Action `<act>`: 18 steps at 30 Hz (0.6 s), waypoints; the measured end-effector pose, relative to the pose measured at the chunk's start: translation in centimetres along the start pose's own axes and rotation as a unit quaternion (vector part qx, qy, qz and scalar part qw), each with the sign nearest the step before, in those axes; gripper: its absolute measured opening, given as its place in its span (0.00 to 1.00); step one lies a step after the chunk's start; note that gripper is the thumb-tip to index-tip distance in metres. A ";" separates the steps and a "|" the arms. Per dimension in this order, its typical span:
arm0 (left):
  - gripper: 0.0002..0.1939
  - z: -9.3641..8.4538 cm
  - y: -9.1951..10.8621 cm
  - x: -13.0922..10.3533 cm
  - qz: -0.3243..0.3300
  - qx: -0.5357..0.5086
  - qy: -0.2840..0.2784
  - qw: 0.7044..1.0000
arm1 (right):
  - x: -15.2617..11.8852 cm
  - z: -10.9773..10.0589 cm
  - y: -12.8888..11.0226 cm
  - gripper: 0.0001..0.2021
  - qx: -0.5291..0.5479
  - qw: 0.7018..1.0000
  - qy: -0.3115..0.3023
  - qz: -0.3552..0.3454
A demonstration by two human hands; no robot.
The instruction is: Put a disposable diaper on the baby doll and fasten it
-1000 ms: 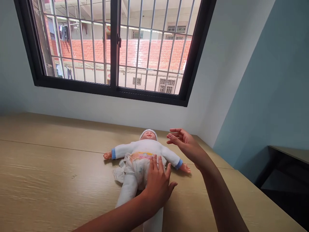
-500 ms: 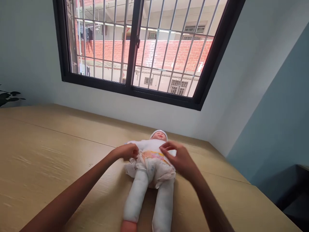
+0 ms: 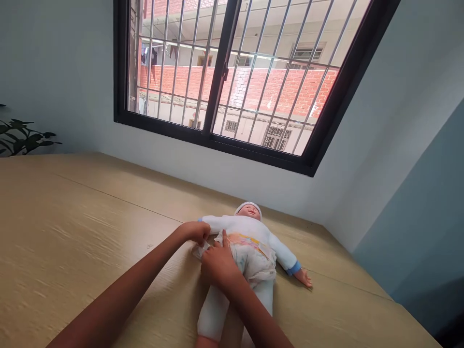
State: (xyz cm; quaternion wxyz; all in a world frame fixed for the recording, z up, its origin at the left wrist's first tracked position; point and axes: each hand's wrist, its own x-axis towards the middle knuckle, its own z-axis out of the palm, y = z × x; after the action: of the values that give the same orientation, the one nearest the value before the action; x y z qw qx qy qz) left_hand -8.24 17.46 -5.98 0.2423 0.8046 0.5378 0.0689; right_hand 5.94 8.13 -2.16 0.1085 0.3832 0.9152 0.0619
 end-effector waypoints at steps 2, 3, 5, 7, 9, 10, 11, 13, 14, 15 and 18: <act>0.05 -0.8 -0.2 -0.3 -0.019 -0.010 -0.026 0.999 | -0.5 -0.3 0.8 0.13 0.016 0.999 0.042 0.003; 0.05 -1.2 -0.3 -0.4 -0.029 -0.016 -0.038 0.999 | -0.8 -0.4 1.2 0.13 0.024 0.997 0.072 0.015; 0.06 -1.9 -0.4 -0.8 -0.040 -0.032 -0.059 0.997 | -1.2 -0.6 2.3 0.14 0.034 0.991 0.121 0.053; 0.09 -2.6 -0.4 -1.2 -0.040 -0.051 -0.073 0.995 | -1.3 -0.6 3.2 0.15 0.037 0.985 0.142 0.086; 0.13 -3.3 -0.3 -1.8 -0.033 -0.070 -0.079 0.994 | -1.2 -0.4 3.6 0.14 0.038 0.984 0.141 0.102; 0.15 -3.7 -0.1 -2.1 -0.028 -0.079 -0.079 0.993 | -1.0 -0.2 3.6 0.14 0.037 0.984 0.136 0.106; 0.17 -4.1 0.0 -2.3 -0.023 -0.089 -0.078 0.993 | -0.8 0.0 3.6 0.14 0.037 0.985 0.131 0.108; 0.20 -4.7 0.5 -2.8 -0.008 -0.110 -0.075 0.991 | -0.6 0.2 3.4 0.14 0.043 0.985 0.127 0.110; 0.21 -5.0 0.7 -2.9 0.001 -0.121 -0.074 0.990 | -0.5 0.1 3.4 0.14 0.053 0.984 0.129 0.108; 0.23 -5.2 1.1 -3.1 0.009 -0.132 -0.073 0.989 | -0.6 0.0 3.6 0.14 0.069 0.983 0.134 0.105; 0.26 -5.4 2.3 -3.5 0.031 -0.159 -0.074 0.984 | -1.5 -0.9 5.2 0.15 0.142 0.972 0.162 0.096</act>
State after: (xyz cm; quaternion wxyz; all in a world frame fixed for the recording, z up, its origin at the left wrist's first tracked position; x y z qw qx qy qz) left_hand -9.78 15.32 0.33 0.4038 0.7753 0.4751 0.1008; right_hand 10.32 10.69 -0.04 -0.1035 0.4658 0.8788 0.0026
